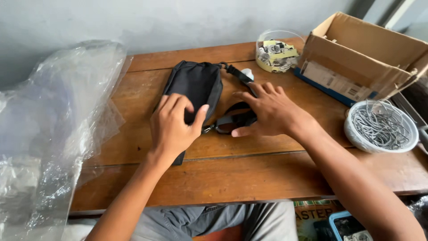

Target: The person cleans a black bag with a light blue brush, then attaches a metal ring to the bag's strap. They place a sticker on the bag and attach a keychain with a cartoon character to the ring.

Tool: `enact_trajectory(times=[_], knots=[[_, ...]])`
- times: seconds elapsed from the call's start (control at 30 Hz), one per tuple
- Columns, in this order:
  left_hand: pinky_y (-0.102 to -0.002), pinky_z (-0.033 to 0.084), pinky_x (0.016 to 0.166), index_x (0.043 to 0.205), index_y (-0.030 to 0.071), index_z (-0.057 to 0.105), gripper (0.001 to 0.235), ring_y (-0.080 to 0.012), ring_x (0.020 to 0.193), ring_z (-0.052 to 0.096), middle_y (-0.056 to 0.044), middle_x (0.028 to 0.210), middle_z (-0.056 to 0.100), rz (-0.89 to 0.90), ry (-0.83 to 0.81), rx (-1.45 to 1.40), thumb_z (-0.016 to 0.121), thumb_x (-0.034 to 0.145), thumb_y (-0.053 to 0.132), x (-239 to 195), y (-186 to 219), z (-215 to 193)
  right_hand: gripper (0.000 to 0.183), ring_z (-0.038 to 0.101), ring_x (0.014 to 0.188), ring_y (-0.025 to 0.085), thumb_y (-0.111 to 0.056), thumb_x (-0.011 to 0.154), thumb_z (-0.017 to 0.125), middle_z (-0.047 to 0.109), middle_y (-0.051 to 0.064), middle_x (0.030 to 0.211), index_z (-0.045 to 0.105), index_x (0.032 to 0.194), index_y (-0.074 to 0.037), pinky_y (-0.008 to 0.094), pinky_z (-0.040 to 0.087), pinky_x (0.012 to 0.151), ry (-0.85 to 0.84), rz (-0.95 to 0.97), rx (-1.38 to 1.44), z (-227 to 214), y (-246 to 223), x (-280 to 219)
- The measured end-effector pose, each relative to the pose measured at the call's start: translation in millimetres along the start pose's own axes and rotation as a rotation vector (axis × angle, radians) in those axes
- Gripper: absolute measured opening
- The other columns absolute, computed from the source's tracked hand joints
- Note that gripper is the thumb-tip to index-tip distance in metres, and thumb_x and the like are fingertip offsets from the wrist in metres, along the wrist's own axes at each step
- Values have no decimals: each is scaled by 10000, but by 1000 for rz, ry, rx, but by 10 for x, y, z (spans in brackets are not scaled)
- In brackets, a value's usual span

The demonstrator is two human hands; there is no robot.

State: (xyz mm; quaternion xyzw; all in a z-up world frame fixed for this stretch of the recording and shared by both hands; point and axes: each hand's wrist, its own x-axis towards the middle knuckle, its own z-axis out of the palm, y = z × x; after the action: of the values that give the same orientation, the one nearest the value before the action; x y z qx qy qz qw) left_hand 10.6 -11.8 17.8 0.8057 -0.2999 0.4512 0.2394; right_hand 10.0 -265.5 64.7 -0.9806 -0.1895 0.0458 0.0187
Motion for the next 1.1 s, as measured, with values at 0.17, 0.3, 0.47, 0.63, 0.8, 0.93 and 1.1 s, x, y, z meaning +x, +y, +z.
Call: enact_trajectory(times=[0.17,0.3,0.47,0.63,0.8,0.93,1.1], knots=[[-603,560,822,1113,-10,647,521,-453,1071,652,-204,1108,654,-440,-645,93,749,866,437,370,179,242,1154,431,1366,411,-829,608,781,277,185,1600,364,1537,-286,457,439,1029,-26,29,98,123,-29,55],[-584,560,886,1162,124,741,347,-417,1089,691,-97,1143,709,-570,-818,117,681,924,369,412,-66,522,955,440,1319,373,-706,707,787,450,136,1459,417,1505,-334,428,439,995,4,11,99,219,58,127],[-574,582,802,1123,211,715,258,-409,943,732,-69,1029,736,-589,-666,173,574,979,373,198,-259,556,576,585,1157,343,-468,810,782,676,99,1197,638,1330,-265,432,491,910,178,-101,38,425,181,229],[-613,581,686,1091,141,650,246,-471,807,729,-152,928,722,-506,-400,143,536,1015,345,135,-254,498,568,631,993,300,-191,675,817,737,59,980,731,1233,-252,414,503,850,443,-240,-89,380,131,176],[-603,577,608,1068,168,616,205,-452,767,719,-129,875,685,-365,-213,10,520,1032,345,168,-119,437,686,509,930,224,47,690,687,589,-7,1033,712,1318,-230,319,514,837,906,-382,151,457,38,208],[-530,576,600,1065,149,626,161,-423,825,721,-124,864,681,-217,-134,-208,522,1052,271,217,129,301,623,536,847,271,62,753,628,566,62,960,674,1350,-107,350,535,806,919,-481,339,517,-91,190],[-480,594,615,1089,141,634,168,-375,831,720,-89,891,664,9,-60,-324,486,1085,220,245,241,250,466,640,884,458,-110,718,687,592,225,921,557,1136,51,534,555,739,565,-342,143,902,94,414]])
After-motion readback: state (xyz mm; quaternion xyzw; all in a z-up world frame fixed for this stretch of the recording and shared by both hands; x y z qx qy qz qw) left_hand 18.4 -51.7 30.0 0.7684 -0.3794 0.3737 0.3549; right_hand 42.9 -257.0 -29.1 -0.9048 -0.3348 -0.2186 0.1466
